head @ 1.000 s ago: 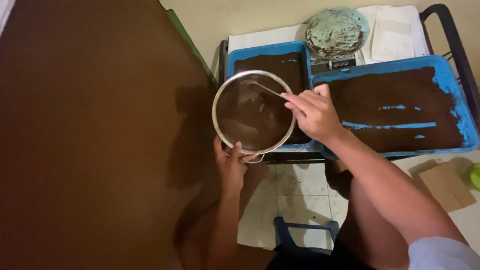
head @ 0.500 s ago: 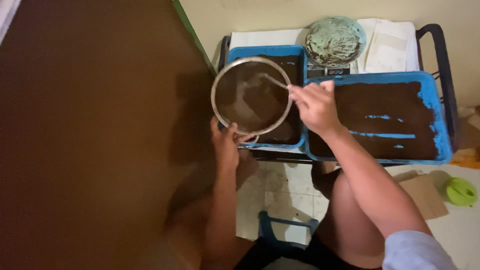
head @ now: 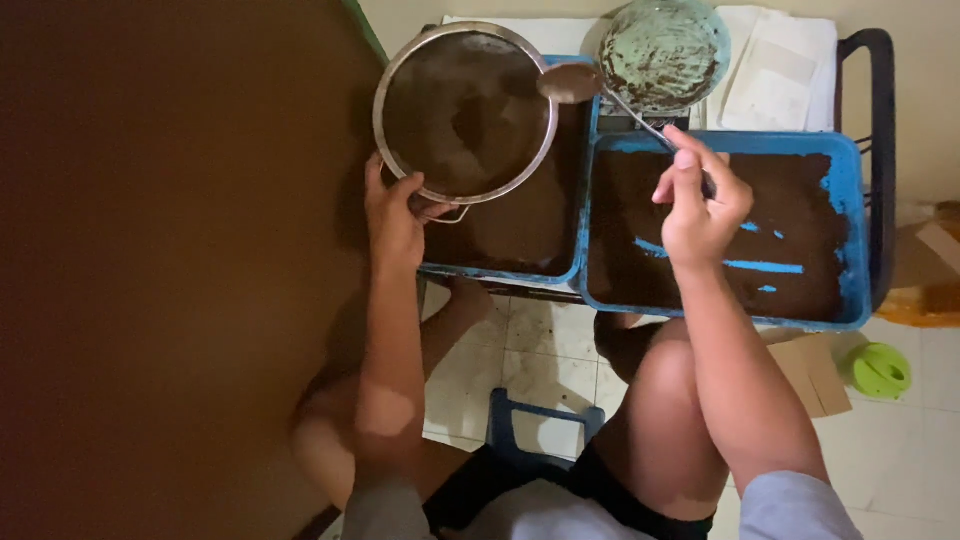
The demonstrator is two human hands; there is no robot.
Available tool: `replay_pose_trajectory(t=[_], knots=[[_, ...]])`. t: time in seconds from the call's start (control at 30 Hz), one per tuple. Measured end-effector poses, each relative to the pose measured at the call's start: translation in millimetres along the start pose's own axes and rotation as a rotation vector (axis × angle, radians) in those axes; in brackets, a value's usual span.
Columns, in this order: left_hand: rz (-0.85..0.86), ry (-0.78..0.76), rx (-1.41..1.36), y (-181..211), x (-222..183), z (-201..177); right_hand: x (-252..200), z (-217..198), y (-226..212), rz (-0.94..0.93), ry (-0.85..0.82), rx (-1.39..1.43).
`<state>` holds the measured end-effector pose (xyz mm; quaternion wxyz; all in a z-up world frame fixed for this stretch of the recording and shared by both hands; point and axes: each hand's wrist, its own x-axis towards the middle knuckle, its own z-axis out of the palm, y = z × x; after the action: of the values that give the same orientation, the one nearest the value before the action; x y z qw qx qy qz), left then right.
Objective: A person uses a spoon to stir and sift brown powder through a metal sieve into a tray.
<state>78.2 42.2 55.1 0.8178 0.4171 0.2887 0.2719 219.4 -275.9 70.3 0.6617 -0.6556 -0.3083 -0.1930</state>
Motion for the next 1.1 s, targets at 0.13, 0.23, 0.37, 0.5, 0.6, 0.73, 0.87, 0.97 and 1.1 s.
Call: replay_pose_trajectory(t=[0.13, 0.23, 0.37, 0.5, 0.6, 0.73, 0.87, 0.97, 1.1], knots=[[0.019, -0.001, 0.063, -24.3, 48.1, -30.9, 1.4, -4.6, 2.5, 0.076, 0.008, 0.043], [0.041, -0.006, 0.065, -32.0, 76.2, -47.9, 2.7, -9.9, 9.5, 0.177, 0.029, 0.119], [0.050, -0.027, 0.042, -44.6, 94.3, -63.4, -4.4, -16.7, 33.2, 0.221, -0.110, 0.007], [0.035, -0.085, 0.045, -71.4, 111.4, -75.4, -1.4, -6.9, 8.6, 0.022, -0.504, -0.168], [0.035, -0.117, 0.069, -67.1, 105.6, -69.3, -12.5, 11.1, 12.8, -0.078, -0.653, -0.153], [0.026, -0.187, 0.101, -55.7, 122.9, -77.3, -13.9, 35.8, 37.8, -0.252, -0.708, -0.300], [0.095, -0.168, 0.152, -37.4, 116.4, -68.7, -2.6, 67.6, 77.3, -0.429, -0.544, -0.454], [0.085, -0.176, 0.142, -30.6, 99.7, -56.8, 6.5, 71.9, 85.3, -0.373, -0.470, -0.454], [0.072, -0.045, 0.026, -40.2, 100.7, -60.5, 10.5, 53.2, 70.9, -0.312, -0.476, -0.356]])
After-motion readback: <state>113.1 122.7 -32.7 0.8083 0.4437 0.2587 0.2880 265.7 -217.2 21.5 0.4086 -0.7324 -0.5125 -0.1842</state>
